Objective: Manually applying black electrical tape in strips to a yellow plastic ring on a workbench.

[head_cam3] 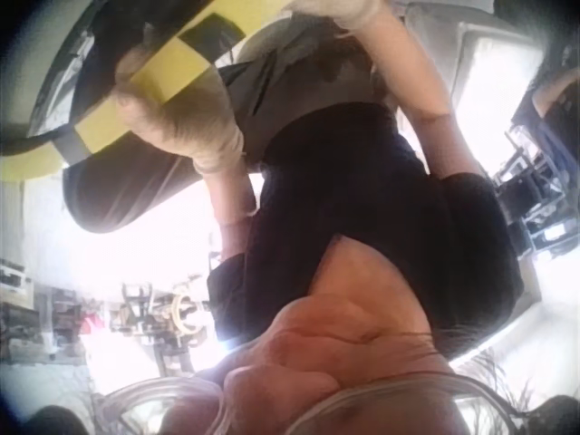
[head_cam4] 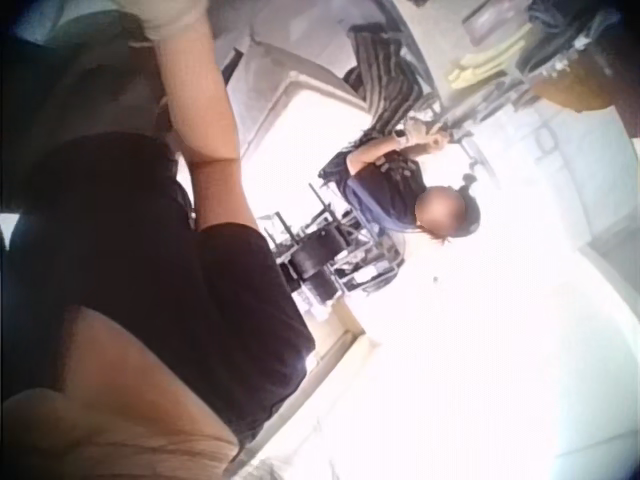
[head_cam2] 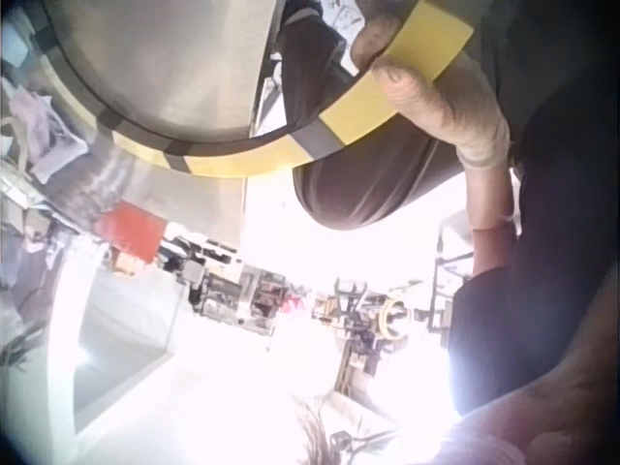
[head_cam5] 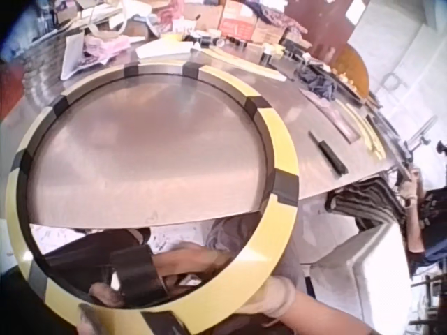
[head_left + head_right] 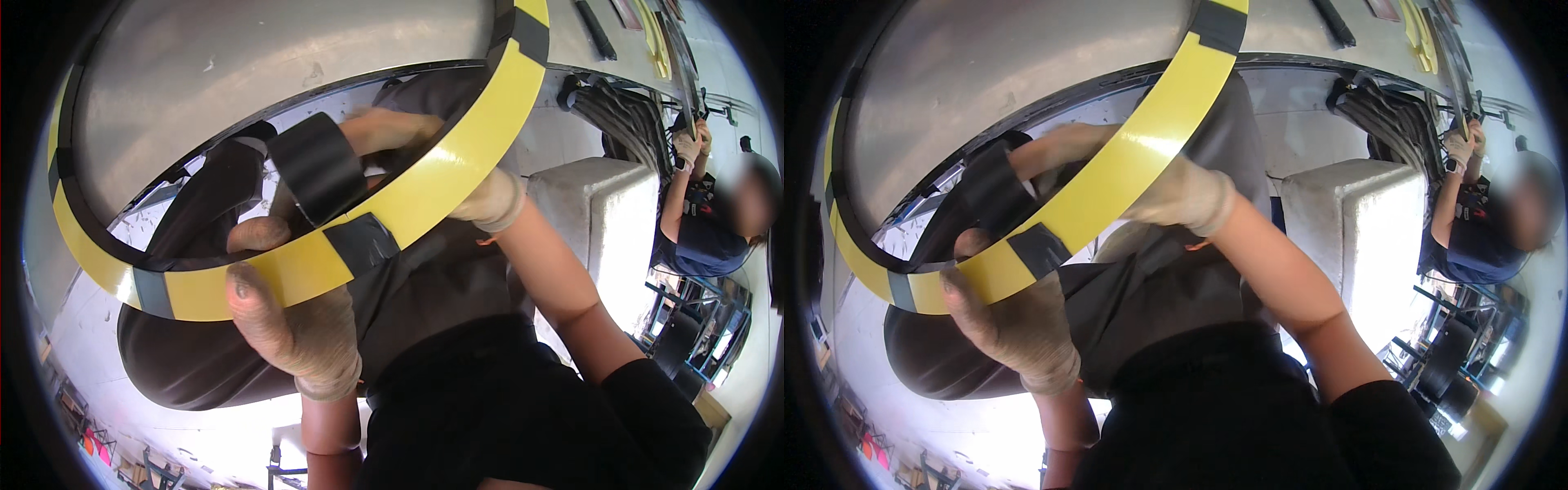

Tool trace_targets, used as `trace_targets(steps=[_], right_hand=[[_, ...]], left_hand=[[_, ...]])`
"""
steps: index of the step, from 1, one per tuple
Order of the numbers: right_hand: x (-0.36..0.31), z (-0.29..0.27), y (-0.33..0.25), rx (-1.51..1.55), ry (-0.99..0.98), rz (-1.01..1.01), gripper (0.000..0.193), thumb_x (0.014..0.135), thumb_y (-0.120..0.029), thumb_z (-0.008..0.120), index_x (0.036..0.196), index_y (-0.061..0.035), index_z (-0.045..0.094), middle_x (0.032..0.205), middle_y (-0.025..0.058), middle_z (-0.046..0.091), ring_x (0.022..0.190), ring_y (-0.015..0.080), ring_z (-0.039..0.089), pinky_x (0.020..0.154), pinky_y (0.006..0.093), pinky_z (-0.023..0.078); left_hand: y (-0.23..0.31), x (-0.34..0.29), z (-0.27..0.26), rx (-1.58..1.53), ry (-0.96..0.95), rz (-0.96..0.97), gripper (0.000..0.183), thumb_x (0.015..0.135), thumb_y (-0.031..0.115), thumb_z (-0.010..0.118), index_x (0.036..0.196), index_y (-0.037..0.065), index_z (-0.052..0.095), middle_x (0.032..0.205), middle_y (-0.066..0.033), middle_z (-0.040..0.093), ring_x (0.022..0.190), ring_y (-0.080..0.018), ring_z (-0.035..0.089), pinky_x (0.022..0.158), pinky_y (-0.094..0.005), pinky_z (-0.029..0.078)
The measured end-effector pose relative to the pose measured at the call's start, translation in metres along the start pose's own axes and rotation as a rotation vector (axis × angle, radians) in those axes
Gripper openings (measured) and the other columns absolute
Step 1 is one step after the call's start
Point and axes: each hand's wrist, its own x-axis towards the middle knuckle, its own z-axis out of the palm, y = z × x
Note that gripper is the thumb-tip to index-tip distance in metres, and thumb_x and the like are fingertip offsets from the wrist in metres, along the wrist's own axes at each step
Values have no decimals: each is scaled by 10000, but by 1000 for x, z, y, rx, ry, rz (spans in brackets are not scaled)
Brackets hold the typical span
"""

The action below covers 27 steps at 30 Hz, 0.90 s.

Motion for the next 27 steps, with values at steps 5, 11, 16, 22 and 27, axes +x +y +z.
trace_targets(steps=[5, 11, 16, 22, 27], right_hand=[[-58, -34, -93, 333, 42, 928, 590, 944, -384, 626, 1211, 139, 563, 871, 229, 716, 738, 249, 745, 596, 287, 605], [37, 4, -146, -877, 31, 619, 514, 864, -463, 714, 1167, -53, 649, 864, 65, 691, 759, 156, 674, 744, 323, 536], [36, -5, -120, -1258, -245, 140, 541, 762, -499, 768, 1149, -136, 660, 1051, 21, 669, 1048, 239, 626, 1077, 450, 364], [30, -12, -98, -1098, -236, 106, 587, 697, -593, 758, 1080, -151, 700, 1031, 3, 679, 1082, 230, 621, 1119, 495, 326], [27, -13, -90, -1122, -185, 95, 501, 730, -604, 715, 999, -182, 732, 952, -5, 713, 1014, 244, 636, 1099, 463, 364]], left_hand=[[-3, 1, 26, -229, -149, -9, 589, 869, 444, 707, 1184, 4, 476, 1168, -119, 501, 1029, -187, 537, 929, -301, 452], [-6, 6, 9, -149, -179, -1, 486, 864, 366, 683, 1142, 10, 503, 1124, -104, 511, 1044, -179, 528, 970, -313, 410], [-14, 3, -8, -30, -210, 17, 501, 878, 397, 700, 1183, 51, 504, 1075, -74, 570, 1014, -173, 577, 959, -312, 443], [-21, 11, -20, -239, -373, -44, 619, 803, 466, 800, 1119, 54, 463, 1168, -88, 524, 1037, -167, 544, 936, -293, 452], [-20, 11, -11, -143, -356, 15, 650, 829, 544, 759, 1123, 50, 456, 1279, -148, 509, 1130, -212, 538, 1005, -328, 439]])
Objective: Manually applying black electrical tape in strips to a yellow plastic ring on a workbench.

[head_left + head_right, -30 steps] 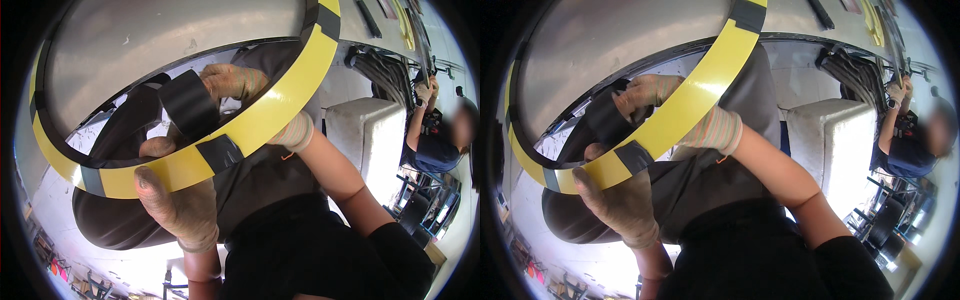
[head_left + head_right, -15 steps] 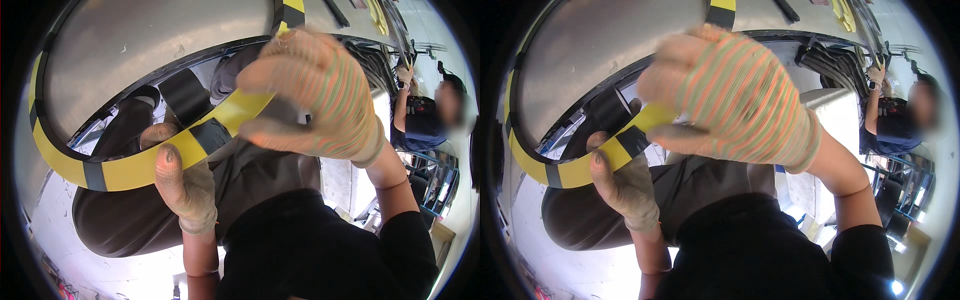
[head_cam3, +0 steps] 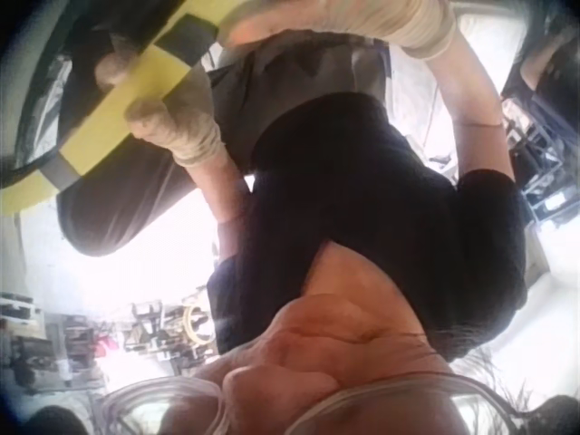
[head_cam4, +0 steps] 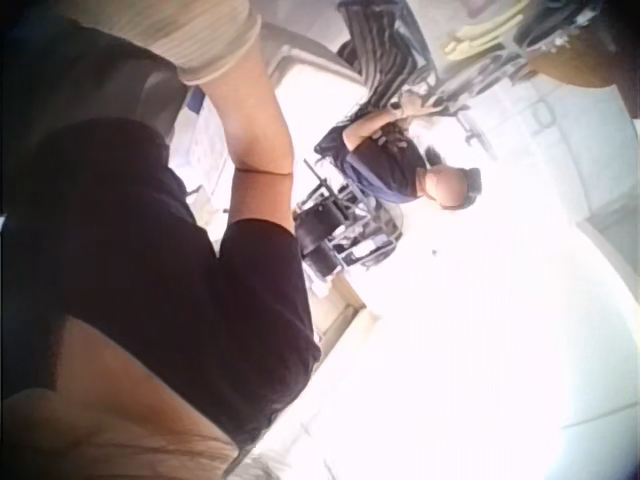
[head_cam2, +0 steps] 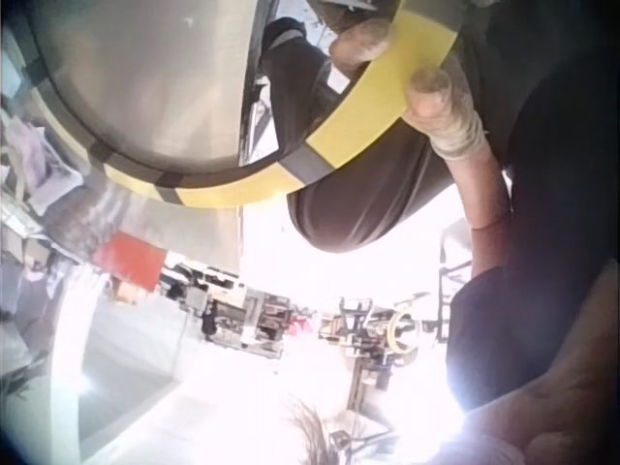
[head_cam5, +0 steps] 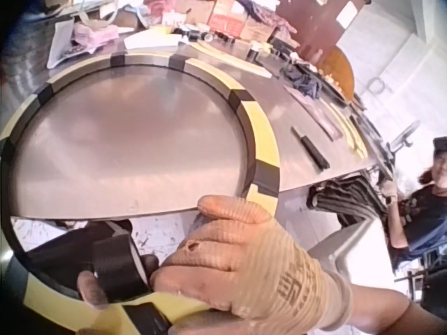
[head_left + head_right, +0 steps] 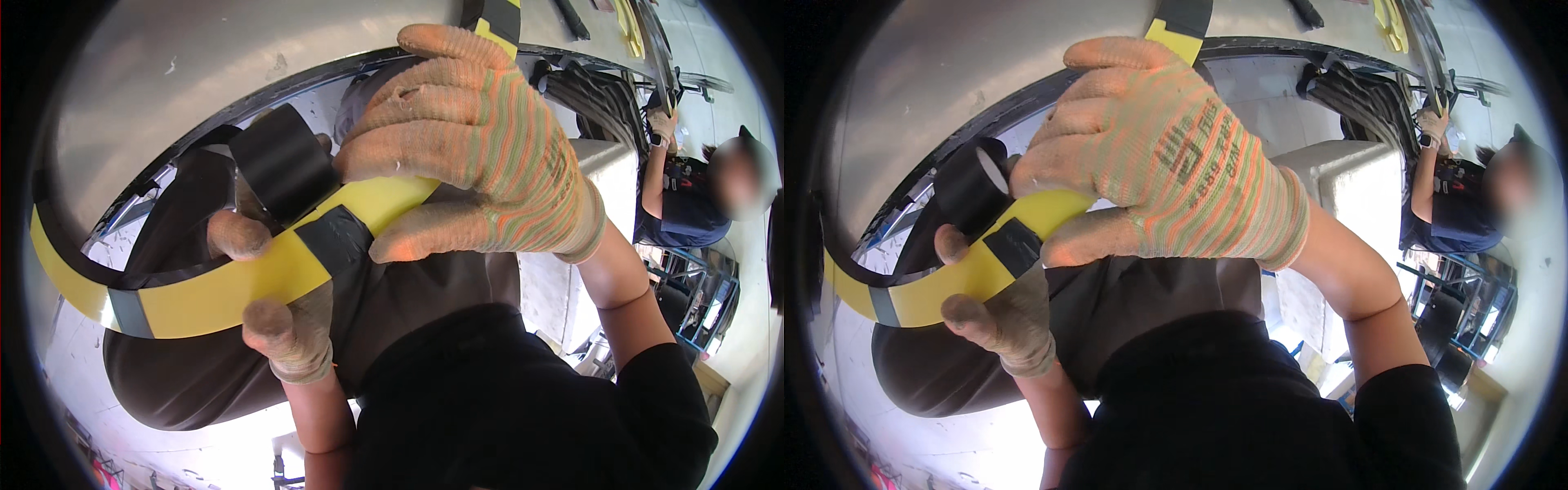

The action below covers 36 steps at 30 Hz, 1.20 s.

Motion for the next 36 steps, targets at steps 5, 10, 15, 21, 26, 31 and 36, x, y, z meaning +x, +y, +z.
trace_targets(steps=[5, 10, 15, 21, 26, 31, 36], right_hand=[[-3, -2, 4, 24, -6, 6, 501, 726, -606, 720, 1009, -193, 737, 969, -11, 718, 1044, 256, 628, 1081, 444, 363], [-1, -2, -4, 64, -24, 81, 481, 714, -571, 755, 1023, -201, 746, 992, -19, 722, 1084, 257, 617, 1066, 437, 366], [-3, -3, -3, 59, -8, 37, 485, 697, -534, 779, 1037, -189, 747, 1030, -16, 718, 1109, 259, 607, 1075, 431, 356], [0, -4, -2, 106, -23, 44, 484, 679, -469, 800, 1045, -158, 743, 1029, -8, 714, 1124, 266, 594, 1058, 430, 388], [11, -31, -25, 618, 200, 280, 336, 814, -192, 775, 1098, -31, 698, 913, 97, 702, 880, 218, 675, 807, 298, 547], [15, -62, -46, 1194, -198, 1014, 359, 893, -149, 748, 1169, 44, 624, 831, 96, 704, 704, 133, 693, 608, 222, 546], [24, -18, -50, 1638, 111, 726, 393, 925, -175, 693, 1195, 86, 574, 899, 111, 679, 720, 142, 668, 608, 219, 535]], left_hand=[[-8, -2, 10, -59, 203, 35, 737, 878, 626, 643, 1341, 61, 551, 1175, -142, 625, 1076, -261, 625, 1006, -428, 476], [2, 1, 14, -63, 98, 40, 598, 891, 555, 658, 1213, 66, 536, 1278, -176, 551, 1164, -284, 575, 1031, -418, 455], [3, 2, 8, -106, 19, 9, 491, 902, 478, 670, 1113, 68, 500, 1371, -204, 486, 1255, -293, 521, 1062, -384, 427], [3, 5, 14, -63, 45, 34, 494, 896, 454, 681, 1116, 41, 524, 1345, -187, 507, 1237, -267, 535, 1051, -363, 432], [-1, 6, -9, -153, -62, 35, 483, 890, 426, 687, 1146, 37, 562, 1362, -197, 510, 1236, -251, 535, 1061, -355, 417], [3, 7, 4, -119, -27, 64, 461, 881, 395, 694, 1145, 35, 578, 1337, -173, 528, 1226, -228, 529, 1067, -345, 382], [-6, 10, -19, 58, -52, 142, 524, 893, 374, 694, 1283, 51, 557, 1216, -91, 596, 1238, -224, 521, 1106, -417, 393]])
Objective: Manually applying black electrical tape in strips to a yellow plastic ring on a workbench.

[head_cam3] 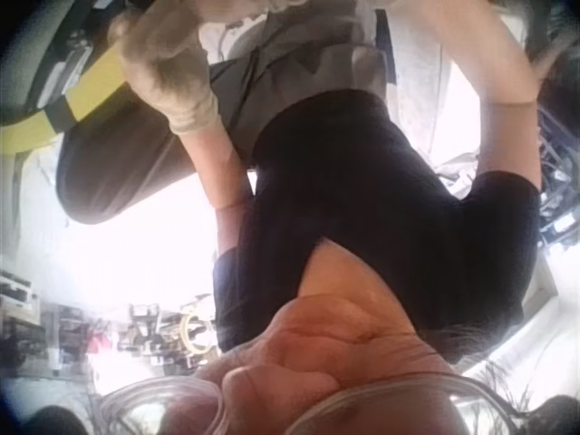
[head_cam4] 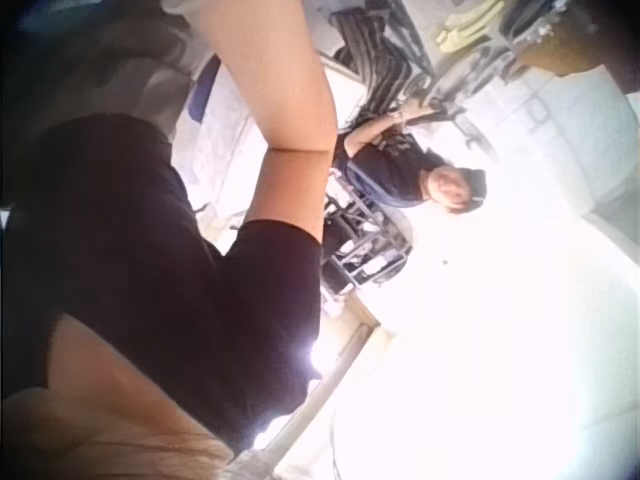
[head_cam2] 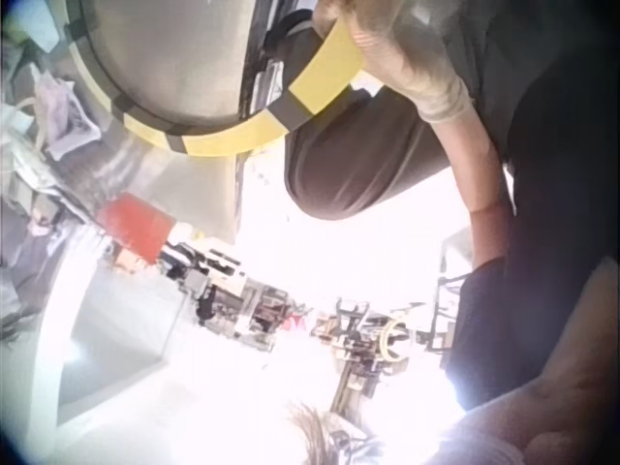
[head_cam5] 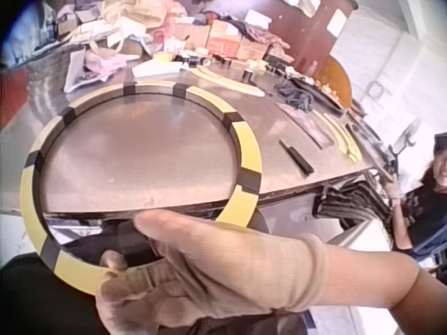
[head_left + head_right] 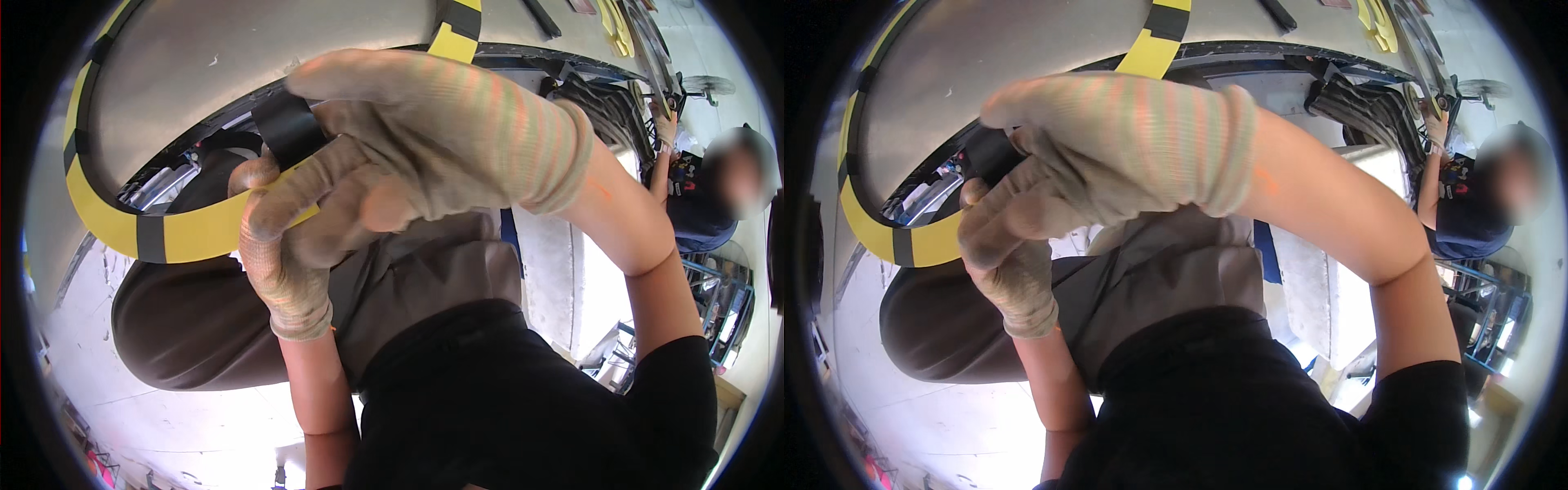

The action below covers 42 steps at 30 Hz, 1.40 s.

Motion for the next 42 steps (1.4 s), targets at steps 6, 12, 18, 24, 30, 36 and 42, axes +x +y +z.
trace_targets(steps=[6, 12, 18, 24, 30, 36, 42], right_hand=[[7, 13, 2, -325, -350, -538, 385, 1010, -169, 543, 1257, 120, 491, 1205, 181, 644, 953, 138, 687, 763, 181, 548], [-65, -30, 71, -360, -45, 502, 409, 945, -313, 701, 1252, -49, 636, 861, 31, 716, 681, 50, 619, 618, 209, 475], [53, -104, 114, -684, -255, -370, 496, 902, -261, 730, 1307, -11, 587, 1357, 113, 579, 1210, 204, 565, 1025, 344, 448], [19, -92, 65, -293, -275, -157, 473, 944, -227, 629, 1292, 81, 543, 1166, 136, 661, 1073, 222, 646, 925, 324, 504], [-26, -61, -17, -282, -317, 155, 465, 1050, -273, 418, 1328, 88, 515, 984, 196, 704, 795, 204, 722, 595, 227, 537], [2, -12, -32, -854, -44, -365, 461, 1005, -339, 506, 1264, 37, 564, 877, 128, 718, 737, 173, 714, 566, 214, 525], [-78, -14, 0, -158, -100, 782, 461, 899, -367, 721, 1178, -15, 617, 829, 34, 719, 716, 147, 688, 599, 236, 520]], left_hand=[[8, 3, 31, -354, 75, -88, 467, 868, 320, 720, 1245, 79, 586, 1428, -148, 499, 1347, -277, 461, 1165, -465, 308], [3, 14, 28, -102, -82, 55, 310, 867, 314, 711, 1131, 166, 646, 1553, -244, 359, 1451, -383, 331, 1219, -503, 129], [17, 6, 35, -10, 37, -2, 385, 870, 322, 699, 1142, 58, 630, 1501, -219, 436, 1403, -306, 391, 1190, -445, 226], [33, -6, 28, -45, 201, -251, 456, 825, 329, 737, 1125, 15, 597, 1100, -98, 597, 1052, -203, 581, 1004, -326, 413], [29, -5, 39, -150, 193, -196, 405, 864, 286, 716, 1136, 17, 583, 1081, -86, 596, 1023, -183, 584, 983, -324, 441], [20, -1, 34, -177, 118, -146, 369, 891, 271, 691, 1147, 27, 590, 1153, -106, 605, 1119, -210, 584, 1024, -351, 439], [15, 9, 47, -59, 83, -51, 394, 846, 341, 713, 1089, 45, 620, 1422, -281, 486, 1347, -393, 461, 1184, -542, 236]])
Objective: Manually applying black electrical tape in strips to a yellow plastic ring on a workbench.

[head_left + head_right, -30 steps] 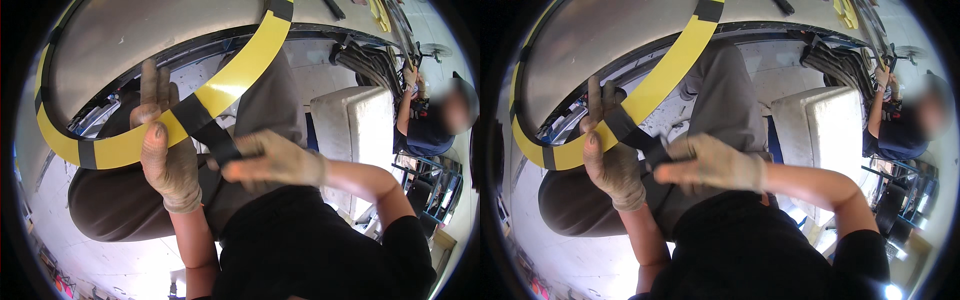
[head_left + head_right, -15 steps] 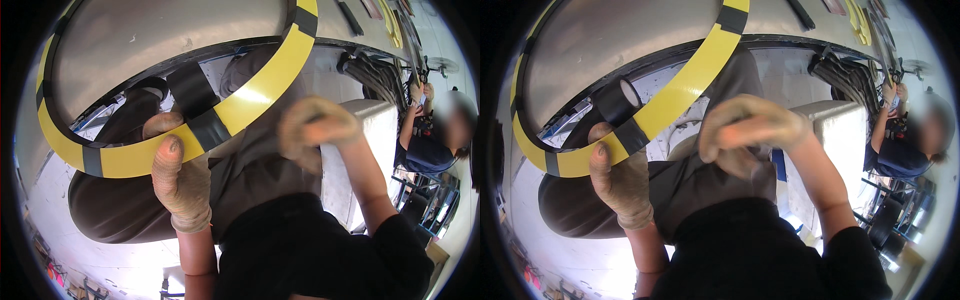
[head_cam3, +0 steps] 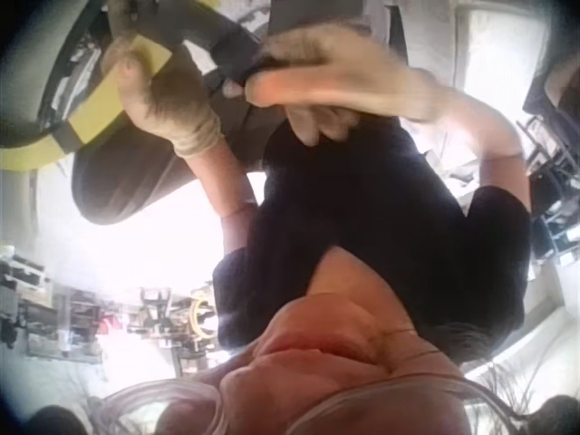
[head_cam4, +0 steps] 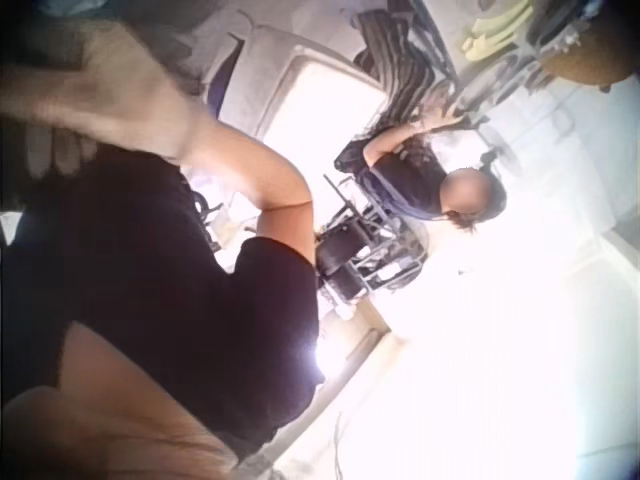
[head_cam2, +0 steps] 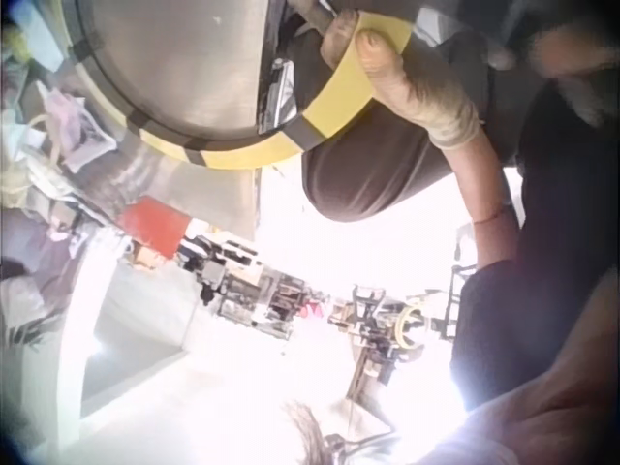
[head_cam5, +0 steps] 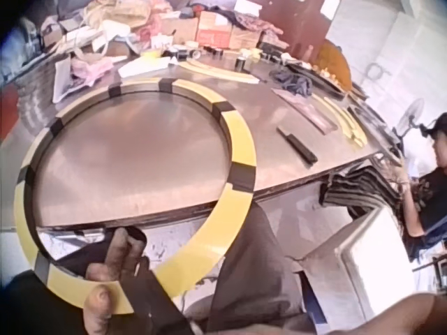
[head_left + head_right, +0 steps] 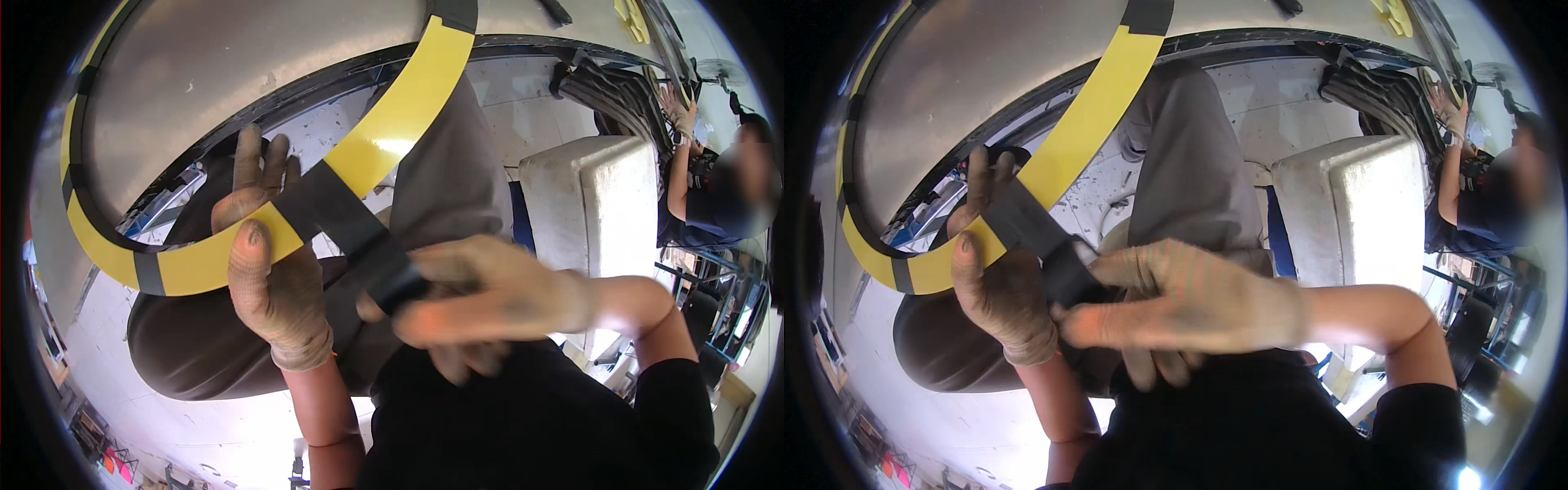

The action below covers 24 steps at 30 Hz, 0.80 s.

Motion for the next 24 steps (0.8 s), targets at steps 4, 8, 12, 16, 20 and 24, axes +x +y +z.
trace_targets(steps=[4, 8, 12, 16, 20, 24], right_hand=[[108, -69, 19, -339, 166, -706, 469, 937, -283, 675, 1316, -22, 583, 1080, 133, 699, 976, 160, 681, 842, 318, 538], [161, -93, -25, -327, -39, -1091, 493, 949, -261, 649, 1347, 12, 548, 1208, 131, 671, 1178, 193, 605, 989, 357, 475], [142, -114, 3, -115, -72, -1142, 543, 954, -276, 611, 1347, 84, 512, 1116, 170, 689, 1012, 218, 677, 879, 305, 524], [23, -124, 3, -117, -366, -627, 478, 1023, -295, 520, 1317, 82, 532, 918, 214, 688, 784, 178, 725, 658, 272, 588], [17, -35, -51, -49, 96, -581, 573, 1041, -369, 403, 1326, 124, 471, 915, 216, 688, 607, 175, 683, 662, 207, 573], [18, -4, -51, -482, 548, -979, 531, 976, -457, 535, 1069, 60, 616, 801, 139, 692, 577, 179, 649, 618, 219, 545]], left_hand=[[2, 0, -12, 120, -28, 2, 356, 835, 340, 708, 1048, 62, 644, 1437, -282, 477, 1380, -390, 427, 1198, -521, 212], [10, -3, -16, -22, -34, -114, 347, 857, 294, 709, 1053, 30, 599, 1227, -222, 600, 1240, -286, 543, 1145, -451, 326], [13, -4, -13, -209, -43, -191, 286, 869, 248, 695, 1000, 23, 577, 1155, -215, 617, 1193, -277, 573, 1112, -415, 386], [8, -2, -6, -82, -24, -109, 381, 822, 298, 732, 1069, 45, 591, 1403, -390, 442, 1296, -405, 502, 1085, -461, 405], [9, -5, -9, -77, -28, -70, 371, 822, 281, 728, 1067, 34, 600, 1359, -358, 501, 1298, -416, 501, 1094, -492, 420], [9, 1, -16, -95, 0, -113, 409, 815, 268, 723, 1125, 26, 608, 1331, -249, 557, 1285, -348, 528, 1061, -495, 458]])
